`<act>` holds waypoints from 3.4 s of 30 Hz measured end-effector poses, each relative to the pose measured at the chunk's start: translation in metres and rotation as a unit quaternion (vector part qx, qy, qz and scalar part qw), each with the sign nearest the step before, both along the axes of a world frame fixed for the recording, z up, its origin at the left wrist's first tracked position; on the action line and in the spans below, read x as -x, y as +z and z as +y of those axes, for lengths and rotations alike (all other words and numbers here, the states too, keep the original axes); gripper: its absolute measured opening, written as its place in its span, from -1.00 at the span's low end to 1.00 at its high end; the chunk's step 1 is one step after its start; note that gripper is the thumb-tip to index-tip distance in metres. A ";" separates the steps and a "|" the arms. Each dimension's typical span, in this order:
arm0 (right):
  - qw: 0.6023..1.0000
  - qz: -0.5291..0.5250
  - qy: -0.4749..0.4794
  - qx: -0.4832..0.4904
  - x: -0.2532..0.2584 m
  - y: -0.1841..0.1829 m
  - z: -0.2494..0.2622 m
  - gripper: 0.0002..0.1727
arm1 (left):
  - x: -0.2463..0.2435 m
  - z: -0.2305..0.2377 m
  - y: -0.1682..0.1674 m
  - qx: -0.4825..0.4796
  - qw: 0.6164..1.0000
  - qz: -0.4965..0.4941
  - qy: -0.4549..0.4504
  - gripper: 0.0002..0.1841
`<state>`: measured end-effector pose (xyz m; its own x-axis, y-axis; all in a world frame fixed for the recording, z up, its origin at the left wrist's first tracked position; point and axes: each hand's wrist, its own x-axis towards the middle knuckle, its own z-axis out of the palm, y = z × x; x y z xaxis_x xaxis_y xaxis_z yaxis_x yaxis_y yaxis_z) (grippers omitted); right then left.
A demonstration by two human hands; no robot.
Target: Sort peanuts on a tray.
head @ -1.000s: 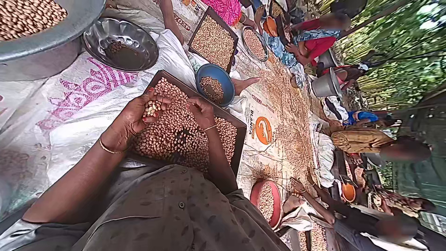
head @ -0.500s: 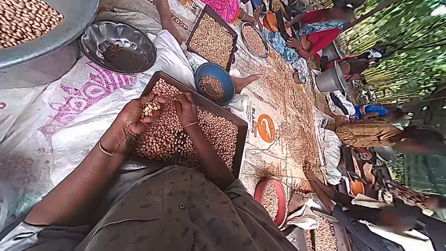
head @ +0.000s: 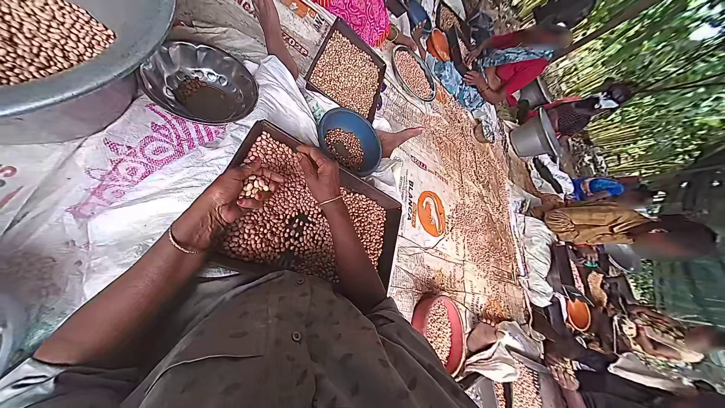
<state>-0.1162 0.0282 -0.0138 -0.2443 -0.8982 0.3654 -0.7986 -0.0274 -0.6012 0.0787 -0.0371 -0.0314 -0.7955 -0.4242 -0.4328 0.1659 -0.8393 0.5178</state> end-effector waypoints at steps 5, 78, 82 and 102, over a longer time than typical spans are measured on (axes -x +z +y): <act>0.976 0.175 -0.110 -0.063 -0.004 -0.055 -0.007 -0.68 | -0.005 0.004 -0.001 -0.022 0.999 0.012 0.046 -0.53; 0.978 -0.107 0.048 -0.175 -0.024 -0.012 0.120 -0.82 | -0.007 -0.011 0.002 0.062 0.977 0.149 0.143 -0.49; 0.964 0.136 0.095 -0.206 -0.054 -0.026 0.115 -0.92 | -0.009 -0.012 -0.004 0.059 0.973 0.164 0.151 -0.49; 0.860 -0.487 -0.124 0.089 0.018 0.014 0.041 -0.79 | -0.009 -0.013 -0.004 0.050 0.958 0.197 0.203 -0.49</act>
<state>-0.1345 0.0697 0.0001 -0.6882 -0.7255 0.0052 0.0868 -0.0895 -0.9922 0.0876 -0.0506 -0.0350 -0.6498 -0.7565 -0.0747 0.6667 -0.6143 0.4221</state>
